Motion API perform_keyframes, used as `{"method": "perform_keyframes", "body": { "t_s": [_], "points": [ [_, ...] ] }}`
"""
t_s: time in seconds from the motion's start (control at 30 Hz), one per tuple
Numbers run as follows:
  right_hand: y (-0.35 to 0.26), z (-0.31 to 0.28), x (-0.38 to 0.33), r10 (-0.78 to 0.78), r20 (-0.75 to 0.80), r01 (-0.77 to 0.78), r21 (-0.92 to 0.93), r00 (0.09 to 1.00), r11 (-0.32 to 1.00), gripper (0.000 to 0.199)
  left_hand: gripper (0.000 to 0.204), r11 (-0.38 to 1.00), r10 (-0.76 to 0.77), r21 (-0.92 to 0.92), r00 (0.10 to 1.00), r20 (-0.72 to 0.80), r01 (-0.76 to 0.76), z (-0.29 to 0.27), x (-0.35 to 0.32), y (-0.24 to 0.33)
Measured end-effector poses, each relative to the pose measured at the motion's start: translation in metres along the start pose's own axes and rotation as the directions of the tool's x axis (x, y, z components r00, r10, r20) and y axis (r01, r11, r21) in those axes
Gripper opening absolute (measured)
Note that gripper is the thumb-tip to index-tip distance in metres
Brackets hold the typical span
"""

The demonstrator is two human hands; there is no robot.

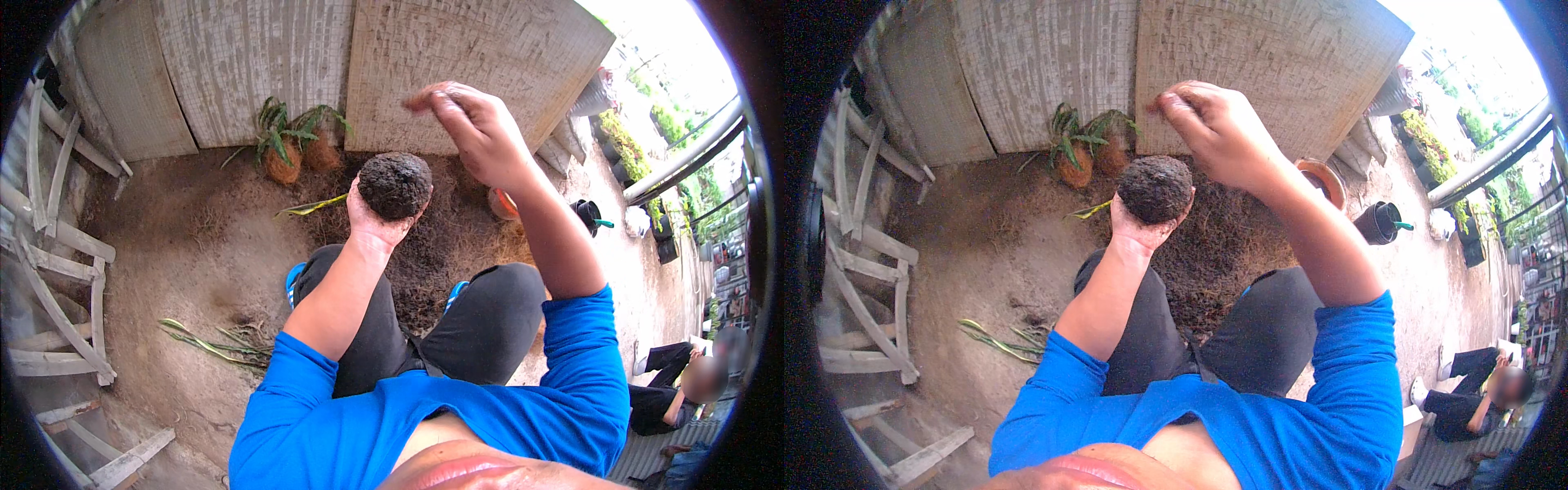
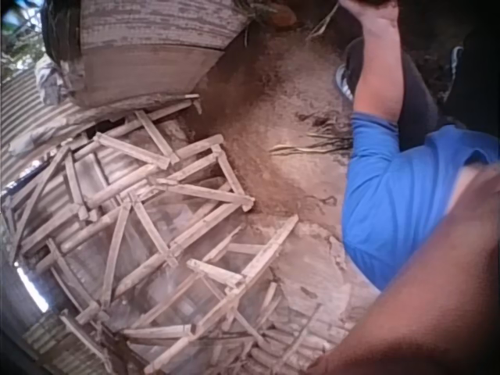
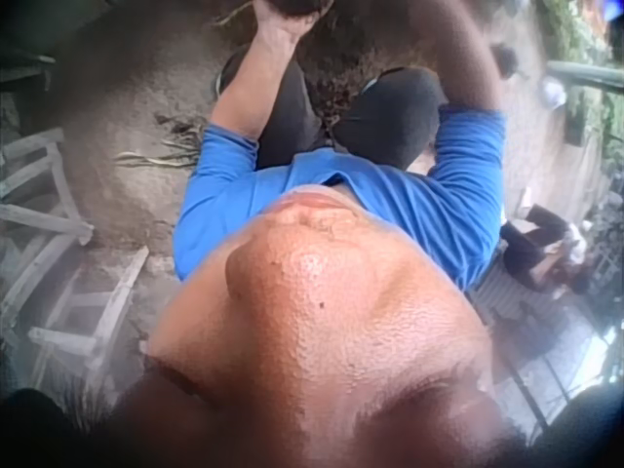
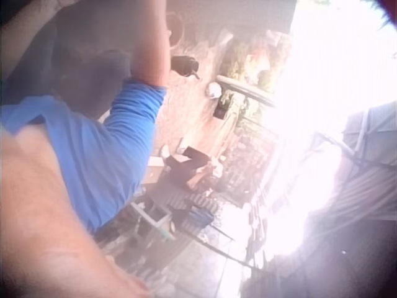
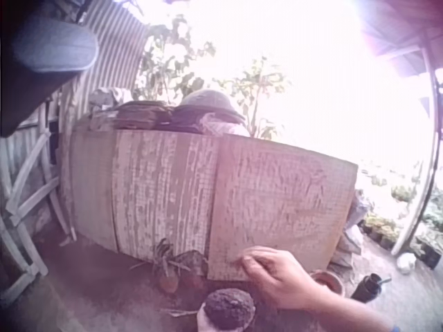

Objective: The person sits on the ground and packs soil around the roots of a plant stem by hand. They then wrap the soil ball with a layer of coconut coir, pressing it firmly to secure the root ball.

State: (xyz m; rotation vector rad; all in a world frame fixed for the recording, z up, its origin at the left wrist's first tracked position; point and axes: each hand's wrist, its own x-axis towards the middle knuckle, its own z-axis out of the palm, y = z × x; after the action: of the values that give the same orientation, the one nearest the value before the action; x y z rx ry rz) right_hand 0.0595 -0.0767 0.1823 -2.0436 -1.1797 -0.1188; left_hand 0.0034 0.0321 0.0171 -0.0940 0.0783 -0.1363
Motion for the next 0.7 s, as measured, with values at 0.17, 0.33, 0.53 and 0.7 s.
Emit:
{"method": "perform_keyframes", "body": {
  "t_s": [0.17, 0.33, 0.53, 0.7],
  "points": [
    [0.026, 0.057, -0.038, 0.052, 0.048, -0.037, -0.265, 0.998, 0.963, 0.047, 0.048, 0.998, 0.028, 0.056, 0.998, 0.055, -0.031, 0.005, -0.003, -0.009],
    [0.025, 0.078, -0.057, 0.037, -0.013, -0.039, -0.362, 0.999, 0.931, 0.047, 0.052, 0.994, 0.006, 0.114, 0.999, -0.046, 0.0, 0.003, -0.009, -0.019],
    [0.054, 0.058, -0.061, 0.036, -0.118, -0.001, 0.277, 0.992, 0.961, 0.049, 0.051, 0.98, -0.01, 0.194, 0.987, -0.161, 0.041, 0.011, -0.009, -0.031],
    [0.058, 0.059, -0.082, 0.115, -0.313, -0.04, 0.238, 0.943, 0.97, 0.041, 0.054, 0.97, -0.047, 0.222, 0.976, -0.214, 0.095, -0.003, 0.001, -0.029]
  ]
}}
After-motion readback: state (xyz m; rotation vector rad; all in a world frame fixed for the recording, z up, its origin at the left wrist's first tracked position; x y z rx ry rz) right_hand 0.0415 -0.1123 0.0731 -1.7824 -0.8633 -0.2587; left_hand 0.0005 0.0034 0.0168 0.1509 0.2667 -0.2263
